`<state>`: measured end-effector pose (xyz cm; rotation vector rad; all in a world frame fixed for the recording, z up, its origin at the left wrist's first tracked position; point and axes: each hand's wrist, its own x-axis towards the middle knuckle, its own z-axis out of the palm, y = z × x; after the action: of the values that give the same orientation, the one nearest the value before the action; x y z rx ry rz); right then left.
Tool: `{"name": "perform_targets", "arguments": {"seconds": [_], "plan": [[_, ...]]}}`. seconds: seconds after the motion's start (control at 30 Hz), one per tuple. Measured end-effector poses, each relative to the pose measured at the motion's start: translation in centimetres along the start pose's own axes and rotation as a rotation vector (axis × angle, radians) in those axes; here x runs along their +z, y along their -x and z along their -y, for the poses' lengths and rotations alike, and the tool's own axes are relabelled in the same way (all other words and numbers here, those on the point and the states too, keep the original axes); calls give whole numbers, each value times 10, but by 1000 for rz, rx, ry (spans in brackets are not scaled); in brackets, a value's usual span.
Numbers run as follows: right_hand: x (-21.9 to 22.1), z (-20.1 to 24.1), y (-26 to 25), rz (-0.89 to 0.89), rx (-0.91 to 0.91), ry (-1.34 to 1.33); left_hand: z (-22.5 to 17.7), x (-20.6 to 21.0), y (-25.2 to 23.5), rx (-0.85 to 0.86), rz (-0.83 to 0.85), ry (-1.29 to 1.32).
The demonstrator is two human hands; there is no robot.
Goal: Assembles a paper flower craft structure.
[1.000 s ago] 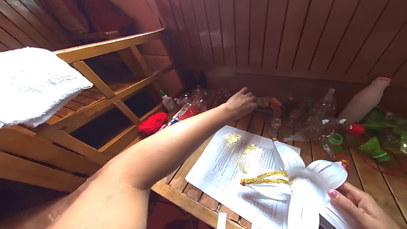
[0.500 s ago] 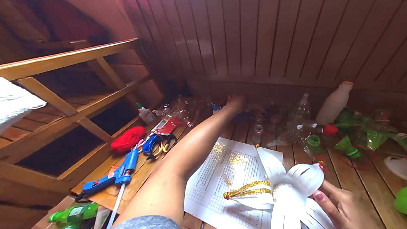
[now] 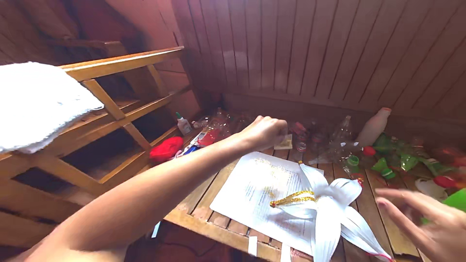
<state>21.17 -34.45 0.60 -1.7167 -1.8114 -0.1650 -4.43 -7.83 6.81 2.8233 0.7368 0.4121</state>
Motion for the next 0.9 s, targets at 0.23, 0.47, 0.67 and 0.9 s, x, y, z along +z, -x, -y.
{"name": "perform_targets", "arguments": {"seconds": [0.23,0.47,0.67,0.9], "plan": [[62,66,-91,371,-16,-266,-21,29,64,191,-194,179],[79,90,-103,393,43,-446,-14,46,88,163,-415,435],[85,99,-106,334,220,-705,-25,66,100,-302,-277,1332],[90,110,-104,249,256,-817,-42,78,99,-363,-433,1719]]}}
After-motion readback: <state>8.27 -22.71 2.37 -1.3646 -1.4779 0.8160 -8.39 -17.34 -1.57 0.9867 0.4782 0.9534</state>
